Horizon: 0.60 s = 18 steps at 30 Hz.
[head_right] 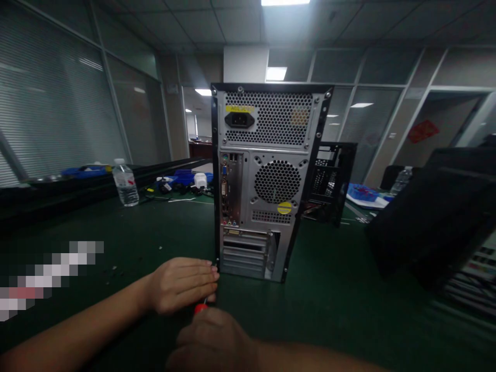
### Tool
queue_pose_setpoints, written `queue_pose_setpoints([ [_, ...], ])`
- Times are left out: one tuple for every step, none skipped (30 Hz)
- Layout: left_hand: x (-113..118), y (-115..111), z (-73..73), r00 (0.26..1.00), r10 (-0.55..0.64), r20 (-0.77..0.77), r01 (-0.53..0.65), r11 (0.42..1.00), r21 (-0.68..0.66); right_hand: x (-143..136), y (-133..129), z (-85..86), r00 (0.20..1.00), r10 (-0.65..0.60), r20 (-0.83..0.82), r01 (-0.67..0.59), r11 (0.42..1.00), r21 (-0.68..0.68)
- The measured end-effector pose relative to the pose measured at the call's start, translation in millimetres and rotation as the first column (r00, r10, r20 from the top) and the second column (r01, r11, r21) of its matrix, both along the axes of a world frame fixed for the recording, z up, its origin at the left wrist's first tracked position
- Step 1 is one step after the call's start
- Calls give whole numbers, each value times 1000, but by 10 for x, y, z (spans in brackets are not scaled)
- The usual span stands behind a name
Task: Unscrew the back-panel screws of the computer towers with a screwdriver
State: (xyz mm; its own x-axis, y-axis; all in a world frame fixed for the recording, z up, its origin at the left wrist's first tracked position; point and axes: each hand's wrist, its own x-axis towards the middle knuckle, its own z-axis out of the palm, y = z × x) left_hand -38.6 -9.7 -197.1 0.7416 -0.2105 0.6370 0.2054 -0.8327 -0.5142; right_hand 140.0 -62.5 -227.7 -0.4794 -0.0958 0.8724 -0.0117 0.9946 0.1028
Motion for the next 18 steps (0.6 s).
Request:
queue_pose_setpoints([
  [0,0,5,1000,-1,9,1,1000,-7,-6,0,14,1000,5,8,-5,1000,12],
  [-2,-1,9,1000,1,17,-1,1000,-15,-12,2,21,1000,13,13,-13,1000,21],
  [-3,-4,12,1000,6,24,-6,1000,-25,-17,9,18,1000,26,14,-27,999,30],
  [-3,-6,13,999,11,31,-10,999,-32,-22,22,0,999,40,19,-41,998,39],
  [-1,-8,10,999,12,35,-11,999,-36,-26,42,-38,998,56,21,-57,997,51],
  [3,-9,5,999,9,36,-8,999,-36,-28,70,-96,997,69,35,-71,996,61],
  [10,-9,-4,999,4,34,-3,999,-33,-27,103,-172,995,72,71,-78,994,73],
  [21,-8,-14,1000,-1,31,2,1000,-27,-22,139,-261,992,72,101,-80,994,78],
  [33,-6,-26,1000,-2,28,3,1000,-21,-14,174,-355,980,60,187,-76,994,79],
  [45,-3,-36,1000,2,28,-1,1000,-14,-3,205,-447,963,54,266,-79,993,84],
  [58,-1,-44,1000,8,30,-8,1000,-9,11,229,-531,946,50,321,-82,993,86],
  [69,1,-49,999,15,34,-15,1000,-6,25,245,-601,925,44,378,-83,993,88],
  [78,2,-51,999,21,33,-21,1000,-5,37,255,-656,909,39,416,-83,993,88],
  [84,2,-50,999,24,30,-24,1000,-3,44,259,-697,895,31,445,-76,993,85],
  [88,2,-49,999,23,27,-23,1000,-3,44,263,-727,883,22,470,-67,994,81],
  [89,1,-47,1000,22,23,-22,1000,-3,35,268,-749,872,15,489,-59,995,75],
  [90,1,-46,1000,23,21,-23,1000,-7,17,276,-766,865,11,502,-53,996,69],
  [89,0,-46,1000,24,20,-24,1000,-14,-6,288,-781,859,9,512,-48,997,64],
])
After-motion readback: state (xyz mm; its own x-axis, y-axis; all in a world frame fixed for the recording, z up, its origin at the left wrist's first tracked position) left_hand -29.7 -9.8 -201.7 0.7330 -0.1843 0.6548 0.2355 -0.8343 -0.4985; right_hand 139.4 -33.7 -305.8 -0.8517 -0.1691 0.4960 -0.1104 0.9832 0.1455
